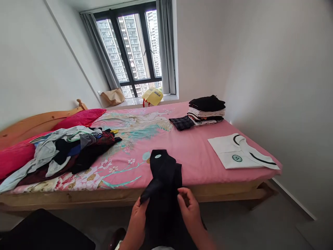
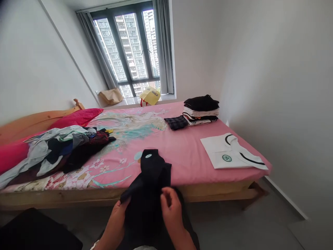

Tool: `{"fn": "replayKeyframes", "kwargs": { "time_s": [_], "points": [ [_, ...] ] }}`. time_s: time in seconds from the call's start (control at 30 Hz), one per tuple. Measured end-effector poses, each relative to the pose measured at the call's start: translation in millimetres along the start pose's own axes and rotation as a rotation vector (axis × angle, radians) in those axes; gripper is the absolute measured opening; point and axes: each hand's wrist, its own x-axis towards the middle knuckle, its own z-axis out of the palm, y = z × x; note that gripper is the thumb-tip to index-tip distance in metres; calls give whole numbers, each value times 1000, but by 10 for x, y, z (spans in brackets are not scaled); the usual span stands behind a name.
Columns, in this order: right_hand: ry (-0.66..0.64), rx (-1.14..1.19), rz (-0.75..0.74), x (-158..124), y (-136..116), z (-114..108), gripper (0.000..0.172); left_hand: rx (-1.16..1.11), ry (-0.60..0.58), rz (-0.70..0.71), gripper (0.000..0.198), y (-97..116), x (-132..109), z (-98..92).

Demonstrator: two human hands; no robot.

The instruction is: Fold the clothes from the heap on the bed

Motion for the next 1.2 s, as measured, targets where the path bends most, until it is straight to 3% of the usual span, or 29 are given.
{"fn": "replayKeyframes", "kwargs": {
  "time_s": [0.1,0.17,0.23,0.3,0.37,0.43,0.5,0.67,0.77,0.83,0.93,1.0,1.07,1.1,1.13,1.2],
  "points": [
    [126,21,138,197,285,206,47,-17,143,70,55,146,-222,-437],
    [64,-19,97,276,358,388,57,68,132,141,52,203,-356,-743],
    [-66,-76,-49,266,282,578,52,198,59,193,47,244,-453,-1044],
    [-247,-83,-182,189,78,725,32,285,19,242,44,291,-515,-1306],
    [-370,-41,-211,122,-214,772,21,298,58,296,44,383,-554,-1504],
    [-355,-19,-211,142,-582,694,22,331,155,356,42,561,-576,-1633],
    [-234,-49,-291,259,-1042,514,20,454,240,444,39,844,-583,-1698],
    [131,-196,-764,484,-2483,13,15,866,349,865,41,1809,-576,-1561],
    [385,-349,-804,398,-3181,-163,17,884,443,1053,45,2282,-593,-1297],
    [524,-398,-873,370,-3450,-237,18,751,436,1135,43,2473,-573,-1101],
    [618,-476,-1006,591,-3557,-304,20,467,264,1216,35,2622,-355,-816],
    [612,-581,-1012,971,-3468,-317,27,412,133,1207,35,2693,-21,-627],
    [560,-688,-934,1480,-3279,-307,35,504,70,1144,38,2757,447,-450],
    [466,-774,-839,1741,-3151,-299,37,573,73,1101,37,2774,706,-379],
    [395,-832,-737,1975,-3002,-293,35,617,104,1025,35,2770,962,-329],
    [370,-818,-581,2285,-2650,-290,37,602,195,836,33,2663,1406,-321]
  ]
}}
